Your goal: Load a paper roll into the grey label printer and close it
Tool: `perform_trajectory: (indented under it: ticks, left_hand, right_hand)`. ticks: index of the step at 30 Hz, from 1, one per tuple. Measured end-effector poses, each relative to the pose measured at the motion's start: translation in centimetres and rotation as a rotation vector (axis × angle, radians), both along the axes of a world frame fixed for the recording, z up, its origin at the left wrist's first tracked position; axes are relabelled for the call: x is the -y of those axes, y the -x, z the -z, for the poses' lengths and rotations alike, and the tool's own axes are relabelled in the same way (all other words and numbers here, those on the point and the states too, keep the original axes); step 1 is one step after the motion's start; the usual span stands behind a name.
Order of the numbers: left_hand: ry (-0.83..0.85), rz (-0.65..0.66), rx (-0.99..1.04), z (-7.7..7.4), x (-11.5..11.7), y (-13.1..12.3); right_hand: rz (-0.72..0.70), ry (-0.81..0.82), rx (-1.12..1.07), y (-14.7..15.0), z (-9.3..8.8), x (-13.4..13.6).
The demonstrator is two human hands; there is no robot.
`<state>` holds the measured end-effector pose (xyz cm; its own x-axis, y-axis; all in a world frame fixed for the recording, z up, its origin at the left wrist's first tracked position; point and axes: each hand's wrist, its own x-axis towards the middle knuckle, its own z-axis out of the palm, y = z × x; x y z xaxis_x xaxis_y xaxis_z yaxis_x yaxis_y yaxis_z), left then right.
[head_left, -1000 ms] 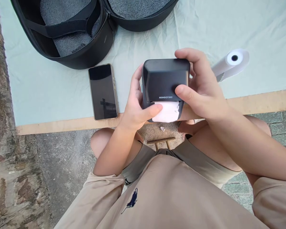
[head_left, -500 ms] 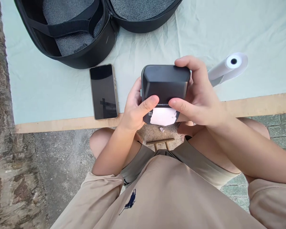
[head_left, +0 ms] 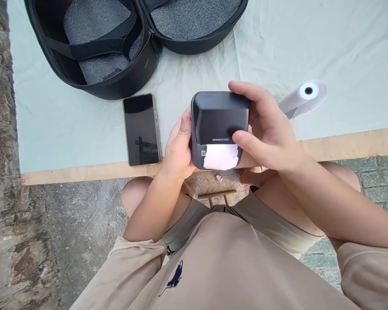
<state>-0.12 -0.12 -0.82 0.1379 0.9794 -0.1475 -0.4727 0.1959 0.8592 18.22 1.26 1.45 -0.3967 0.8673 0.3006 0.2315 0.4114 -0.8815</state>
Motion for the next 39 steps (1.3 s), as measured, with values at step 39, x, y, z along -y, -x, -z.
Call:
perform_trajectory:
  ticks: [39]
  left_hand:
    - [0.008, 0.089, 0.064, -1.2, 0.2, -0.1]
  right_hand:
    - [0.157, -0.105, 0.984, 1.8, -7.2, -1.7]
